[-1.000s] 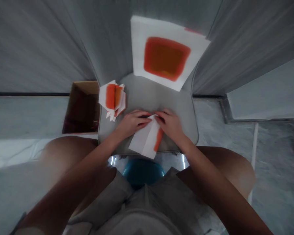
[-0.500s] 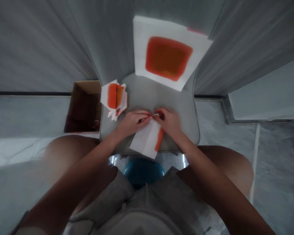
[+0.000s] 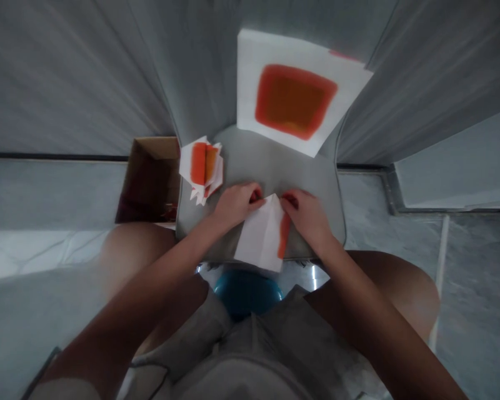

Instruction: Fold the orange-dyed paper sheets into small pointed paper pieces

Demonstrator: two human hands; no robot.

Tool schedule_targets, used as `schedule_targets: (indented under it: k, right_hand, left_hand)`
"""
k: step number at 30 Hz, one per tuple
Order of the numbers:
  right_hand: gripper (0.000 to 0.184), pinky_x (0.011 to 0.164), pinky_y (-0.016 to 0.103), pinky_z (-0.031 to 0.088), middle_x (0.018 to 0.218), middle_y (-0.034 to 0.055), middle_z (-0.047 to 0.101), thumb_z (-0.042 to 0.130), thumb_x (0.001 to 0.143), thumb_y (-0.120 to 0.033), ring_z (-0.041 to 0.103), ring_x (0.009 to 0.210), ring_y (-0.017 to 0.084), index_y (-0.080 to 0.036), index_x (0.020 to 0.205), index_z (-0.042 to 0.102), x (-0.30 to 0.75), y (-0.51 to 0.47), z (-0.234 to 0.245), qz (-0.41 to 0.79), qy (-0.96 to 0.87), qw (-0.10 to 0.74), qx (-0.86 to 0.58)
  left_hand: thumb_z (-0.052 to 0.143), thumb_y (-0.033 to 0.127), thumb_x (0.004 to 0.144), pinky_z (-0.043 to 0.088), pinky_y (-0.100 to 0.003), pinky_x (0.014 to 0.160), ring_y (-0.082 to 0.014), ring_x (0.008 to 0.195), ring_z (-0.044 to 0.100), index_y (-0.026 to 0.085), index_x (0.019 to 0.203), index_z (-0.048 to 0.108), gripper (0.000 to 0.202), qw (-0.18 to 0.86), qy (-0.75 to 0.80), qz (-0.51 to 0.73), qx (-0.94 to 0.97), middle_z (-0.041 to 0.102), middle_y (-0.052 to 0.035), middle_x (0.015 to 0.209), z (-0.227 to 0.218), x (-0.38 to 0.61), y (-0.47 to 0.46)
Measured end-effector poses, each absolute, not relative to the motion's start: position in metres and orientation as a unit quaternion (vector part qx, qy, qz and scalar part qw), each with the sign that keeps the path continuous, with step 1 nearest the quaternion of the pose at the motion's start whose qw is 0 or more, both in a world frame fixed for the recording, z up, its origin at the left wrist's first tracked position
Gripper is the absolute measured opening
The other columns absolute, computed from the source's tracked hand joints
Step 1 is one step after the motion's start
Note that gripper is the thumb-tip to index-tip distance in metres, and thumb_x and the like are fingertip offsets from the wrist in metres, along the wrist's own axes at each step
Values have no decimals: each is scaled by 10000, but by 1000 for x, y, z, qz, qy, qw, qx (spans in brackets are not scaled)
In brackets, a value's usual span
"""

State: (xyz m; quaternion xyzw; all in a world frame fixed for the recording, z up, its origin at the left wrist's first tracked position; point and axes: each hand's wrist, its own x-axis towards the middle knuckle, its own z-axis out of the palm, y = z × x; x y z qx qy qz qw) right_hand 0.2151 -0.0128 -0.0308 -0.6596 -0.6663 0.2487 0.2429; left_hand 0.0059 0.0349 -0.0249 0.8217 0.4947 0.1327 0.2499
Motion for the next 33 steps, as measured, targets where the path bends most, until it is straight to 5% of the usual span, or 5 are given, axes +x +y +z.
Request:
schedule_targets:
  k: [12, 20, 33]
  right_hand:
    - [41, 618, 355, 459, 804, 60, 760, 721, 846, -274, 679, 699, 238, -235, 838, 725, 215, -11, -24, 315, -653, 188, -662]
    - [129, 723, 345, 526, 890, 43, 773, 693, 855, -337, 685, 804, 218, -225, 885, 750, 221, -11, -10, 485, -596, 254, -587]
    - [170, 812, 366, 558, 971, 51, 780, 754, 812, -344, 700, 900, 220, -231, 938, 769, 223, -7, -11, 578, -540, 270, -549]
  left_hand:
    - [711, 401, 936, 444, -316, 674, -196, 765, 665, 262, 1045, 692, 178, 298, 457, 112, 831, 729, 10, 822, -20, 2, 25]
    - [660, 475, 960, 531, -306, 772, -192, 898, 730, 256, 1135, 733, 290, 428, 450, 158, 768, 795, -11, 1019, -14, -8, 33]
    - [701, 474, 925, 524, -274, 677, -156, 782, 696, 221, 985, 766, 268, 558, 400, 178, 705, 780, -25, 914, -14, -10, 35]
